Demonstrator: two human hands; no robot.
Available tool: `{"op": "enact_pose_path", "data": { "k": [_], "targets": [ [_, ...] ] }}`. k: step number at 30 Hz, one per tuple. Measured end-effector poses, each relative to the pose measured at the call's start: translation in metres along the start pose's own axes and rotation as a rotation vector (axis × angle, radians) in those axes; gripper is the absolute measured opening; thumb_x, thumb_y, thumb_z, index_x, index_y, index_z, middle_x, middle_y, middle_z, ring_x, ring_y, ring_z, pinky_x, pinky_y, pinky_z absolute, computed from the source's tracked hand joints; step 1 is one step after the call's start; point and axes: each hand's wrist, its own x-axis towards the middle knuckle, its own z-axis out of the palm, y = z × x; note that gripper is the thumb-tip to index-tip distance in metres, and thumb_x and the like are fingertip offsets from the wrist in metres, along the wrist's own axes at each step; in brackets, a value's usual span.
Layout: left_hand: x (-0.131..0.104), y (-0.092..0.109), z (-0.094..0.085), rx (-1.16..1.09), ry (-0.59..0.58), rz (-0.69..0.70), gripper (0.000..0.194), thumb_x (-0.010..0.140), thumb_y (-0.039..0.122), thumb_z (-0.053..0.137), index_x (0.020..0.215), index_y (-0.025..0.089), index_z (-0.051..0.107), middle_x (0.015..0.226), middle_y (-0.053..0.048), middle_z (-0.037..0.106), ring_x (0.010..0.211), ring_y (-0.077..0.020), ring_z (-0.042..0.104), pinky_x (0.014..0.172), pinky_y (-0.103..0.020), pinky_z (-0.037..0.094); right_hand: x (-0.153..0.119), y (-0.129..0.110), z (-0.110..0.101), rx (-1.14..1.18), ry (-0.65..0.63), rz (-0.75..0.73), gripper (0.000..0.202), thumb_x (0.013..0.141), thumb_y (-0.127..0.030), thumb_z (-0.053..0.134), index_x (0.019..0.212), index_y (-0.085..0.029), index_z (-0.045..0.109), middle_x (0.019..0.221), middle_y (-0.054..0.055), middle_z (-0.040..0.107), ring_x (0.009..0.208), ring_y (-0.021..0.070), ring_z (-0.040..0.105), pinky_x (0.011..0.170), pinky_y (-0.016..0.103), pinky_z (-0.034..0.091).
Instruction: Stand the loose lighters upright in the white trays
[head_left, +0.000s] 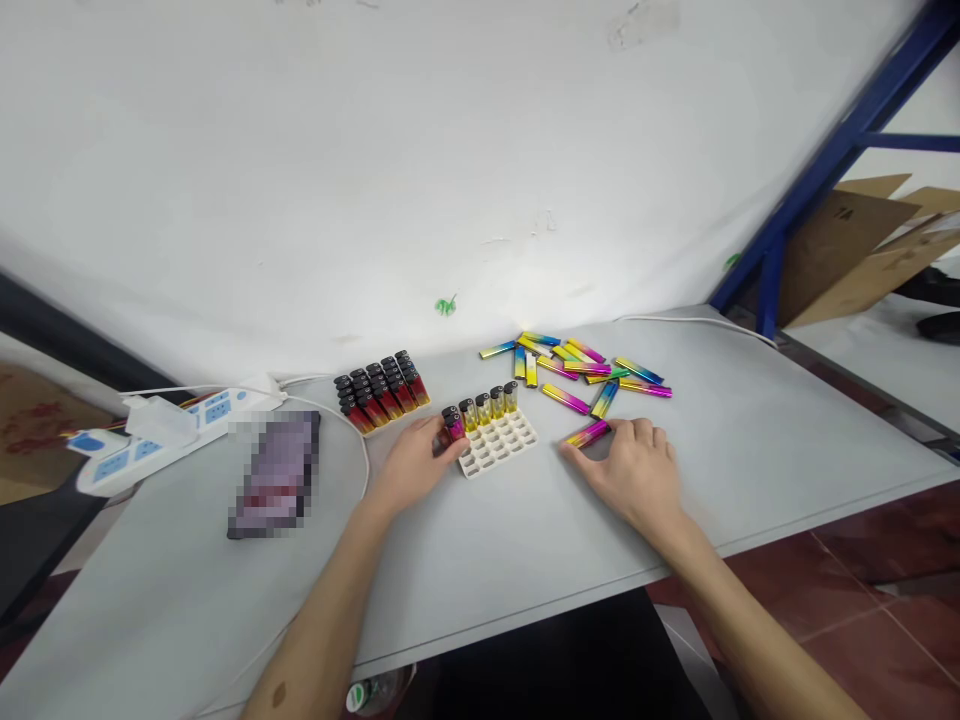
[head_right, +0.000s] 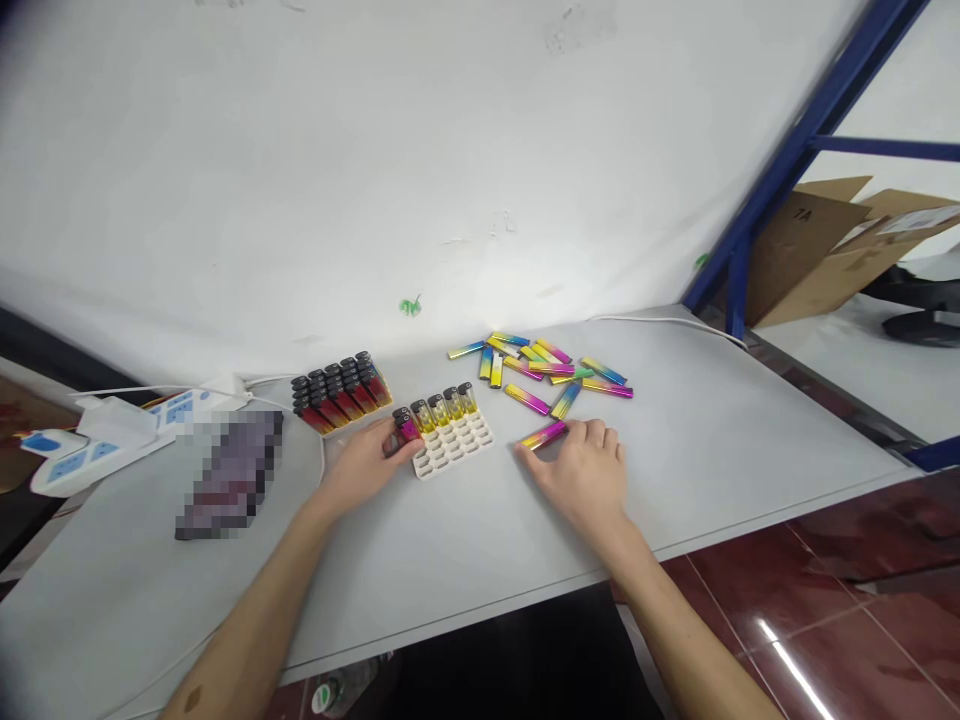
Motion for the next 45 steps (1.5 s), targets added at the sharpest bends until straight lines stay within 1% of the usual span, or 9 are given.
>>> {"op": "enact_pose_path", "data": {
  "k": [3, 7, 10, 13, 18, 21, 25, 37, 45],
  "targets": [
    [0.000, 0.000, 0.000, -0.001, 0.005, 0.003, 0.035, 0.090, 0.051, 0.055, 0.073, 0.022, 0.046, 0.073, 0.000, 0.056, 0.070, -0.0193, 0.055, 0.062, -0.030, 0.036, 0.001, 0.004, -0.002, 0.243, -0.060, 0.032, 0.074, 0.072, -0.065, 0.071, 0.120, -0.013, 0.051, 0.110, 0.021, 0.064, 0.107, 0.0401, 0.059, 0.089, 0.051, 0.047],
    [0.000, 0.000, 0.000, 0.005, 0.002, 0.011, 0.034, 0.090, 0.050, 0.054, 0.074, 0.021, 0.048, 0.074, -0.001, 0.057, 0.071, -0.0196, 0.055, 0.063, -0.031, 0.037, 0.005, 0.006, -0.008, 0.768, -0.286, 0.014, 0.063, 0.085, -0.048, 0.064, 0.134, -0.023, 0.034, 0.098, 0.007, 0.070, 0.093, 0.0267, 0.068, 0.083, 0.044, 0.053],
    [0.001, 0.000, 0.001, -0.003, -0.002, 0.007, 0.034, 0.090, 0.051, 0.054, 0.074, 0.021, 0.048, 0.074, -0.001, 0.056, 0.071, -0.0197, 0.056, 0.065, -0.031, 0.039, 0.018, -0.006, -0.012, 0.963, -0.364, -0.027, 0.049, 0.089, -0.043, 0.059, 0.131, -0.024, 0.042, 0.093, 0.003, 0.067, 0.085, 0.0215, 0.068, 0.084, 0.043, 0.054],
    [0.001, -0.001, 0.001, -0.023, -0.003, 0.014, 0.033, 0.090, 0.049, 0.056, 0.074, 0.021, 0.048, 0.074, -0.001, 0.056, 0.072, -0.0197, 0.056, 0.066, -0.031, 0.039, 0.041, -0.025, -0.011, 1.167, -0.409, 0.004, 0.037, 0.092, -0.045, 0.052, 0.121, -0.022, 0.054, 0.085, 0.001, 0.059, 0.070, 0.0168, 0.061, 0.068, 0.038, 0.057],
    [-0.001, 0.001, -0.002, -0.044, -0.016, 0.017, 0.030, 0.089, 0.045, 0.059, 0.074, 0.022, 0.048, 0.075, -0.001, 0.057, 0.073, -0.0201, 0.056, 0.067, -0.031, 0.040, 0.069, -0.047, 0.002, 1.459, -0.484, 0.000, 0.029, 0.088, -0.039, 0.056, 0.112, -0.024, 0.059, 0.072, -0.004, 0.044, 0.057, 0.0111, 0.042, 0.046, 0.023, 0.037],
    [-0.002, 0.003, -0.004, -0.041, -0.025, 0.010, 0.030, 0.090, 0.046, 0.058, 0.075, 0.022, 0.049, 0.075, -0.001, 0.058, 0.074, -0.0207, 0.057, 0.068, -0.031, 0.040, 0.069, -0.047, 0.009, 1.546, -0.535, 0.097, 0.026, 0.088, -0.046, 0.052, 0.083, -0.021, 0.059, 0.059, -0.007, 0.029, 0.048, 0.0095, 0.023, 0.042, 0.023, 0.021],
    [-0.002, 0.004, -0.004, -0.025, -0.030, 0.013, 0.029, 0.090, 0.046, 0.058, 0.076, 0.022, 0.050, 0.078, -0.002, 0.059, 0.076, -0.0220, 0.058, 0.069, -0.032, 0.042, 0.062, -0.041, 0.009, 1.617, -0.535, 0.206, 0.062, 0.089, -0.074, 0.034, 0.055, -0.023, 0.036, 0.051, -0.006, 0.019, 0.044, 0.0097, 0.013, 0.042, 0.027, 0.012],
    [0.000, 0.002, -0.001, 0.007, -0.031, 0.008, 0.032, 0.091, 0.047, 0.056, 0.074, 0.022, 0.047, 0.078, -0.002, 0.058, 0.074, -0.0215, 0.055, 0.066, -0.032, 0.038, 0.057, -0.041, 0.013, 1.593, -0.677, 0.369, 0.055, 0.089, -0.058, 0.036, 0.047, -0.023, 0.031, 0.044, -0.006, 0.019, 0.041, 0.0083, 0.011, 0.040, 0.025, 0.009],
    [0.000, 0.002, 0.000, 0.009, -0.026, 0.017, 0.030, 0.090, 0.045, 0.057, 0.074, 0.022, 0.048, 0.078, -0.003, 0.059, 0.074, -0.0215, 0.056, 0.067, -0.032, 0.038, 0.056, -0.041, 0.010, 1.624, -0.665, 0.378, 0.059, 0.090, -0.065, 0.037, 0.049, -0.023, 0.032, 0.045, -0.007, 0.018, 0.042, 0.0082, 0.009, 0.040, 0.025, 0.008]
  ]
}}
